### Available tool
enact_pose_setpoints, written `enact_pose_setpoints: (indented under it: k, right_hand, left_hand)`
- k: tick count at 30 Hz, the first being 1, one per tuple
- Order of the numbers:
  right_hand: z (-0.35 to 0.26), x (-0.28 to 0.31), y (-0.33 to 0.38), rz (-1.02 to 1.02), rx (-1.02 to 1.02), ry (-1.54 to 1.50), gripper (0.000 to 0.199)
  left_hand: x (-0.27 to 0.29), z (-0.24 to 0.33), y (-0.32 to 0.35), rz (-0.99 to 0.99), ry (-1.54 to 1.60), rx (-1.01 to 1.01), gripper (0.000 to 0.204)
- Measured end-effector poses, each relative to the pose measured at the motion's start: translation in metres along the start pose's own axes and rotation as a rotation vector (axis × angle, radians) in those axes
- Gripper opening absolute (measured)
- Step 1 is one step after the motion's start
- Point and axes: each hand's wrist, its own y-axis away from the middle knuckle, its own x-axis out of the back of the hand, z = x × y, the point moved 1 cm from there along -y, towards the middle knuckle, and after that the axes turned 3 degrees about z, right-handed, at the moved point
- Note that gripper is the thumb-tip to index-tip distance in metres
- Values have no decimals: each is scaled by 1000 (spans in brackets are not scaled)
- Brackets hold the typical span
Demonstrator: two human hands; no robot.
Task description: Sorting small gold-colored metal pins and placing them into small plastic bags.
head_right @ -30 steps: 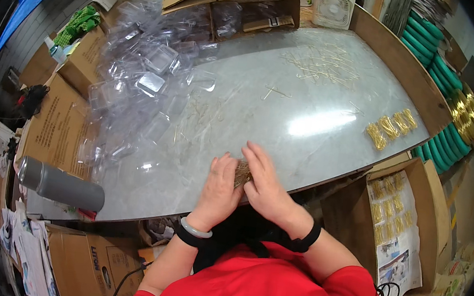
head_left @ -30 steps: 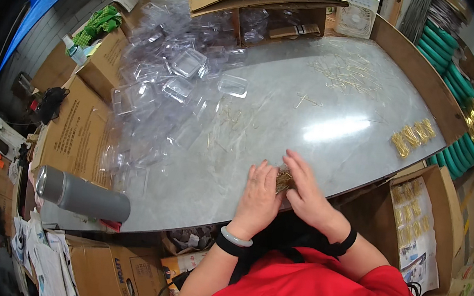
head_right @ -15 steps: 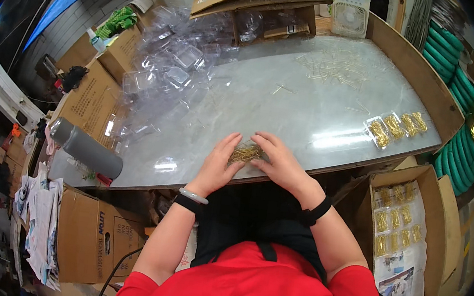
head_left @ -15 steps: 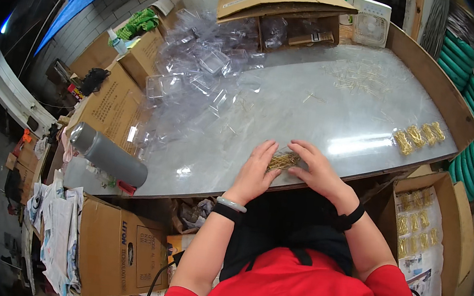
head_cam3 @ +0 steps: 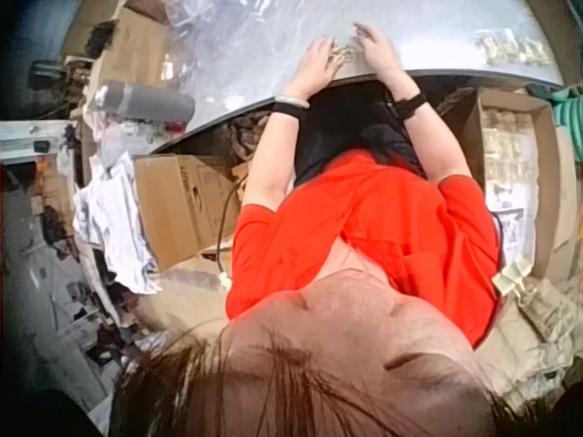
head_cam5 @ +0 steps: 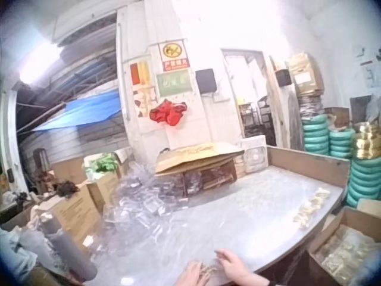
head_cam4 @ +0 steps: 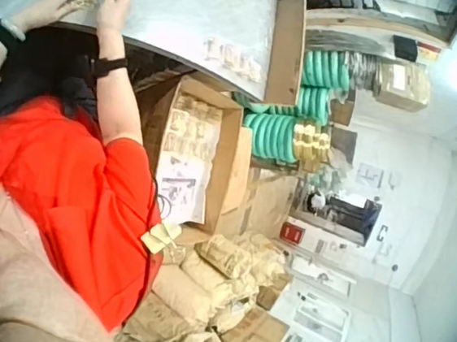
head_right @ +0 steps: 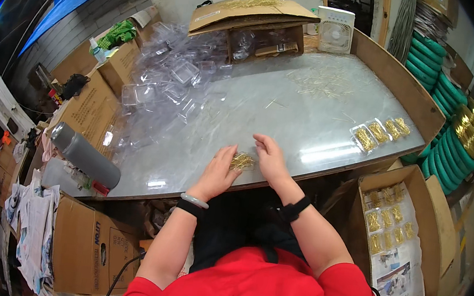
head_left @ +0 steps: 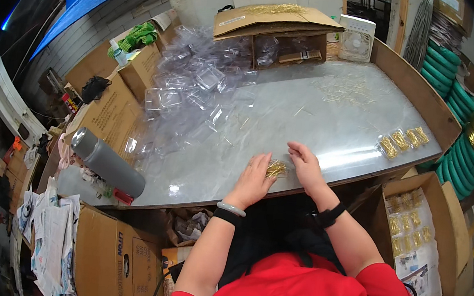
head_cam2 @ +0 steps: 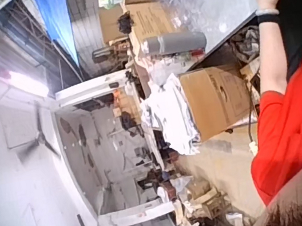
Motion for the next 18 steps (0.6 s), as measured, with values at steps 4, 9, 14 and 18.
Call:
enact_pose_setpoints:
  k: [4,9,14,18]
  right_hand:
    - [-33,9,32,-5,508,667,26]
    - [-30,17,24,-82,493,721,13]
    - [-36,17,1,-205,434,677,12]
    - [-43,8,-4,-278,302,586,11]
  left_hand:
    - [9,8,-1,-22,170,164,65]
    - [9,8,1,0,155,118,56]
    - [15,10,0,-7,121,68,54]
    - [18,14,-2,-31,121,94,53]
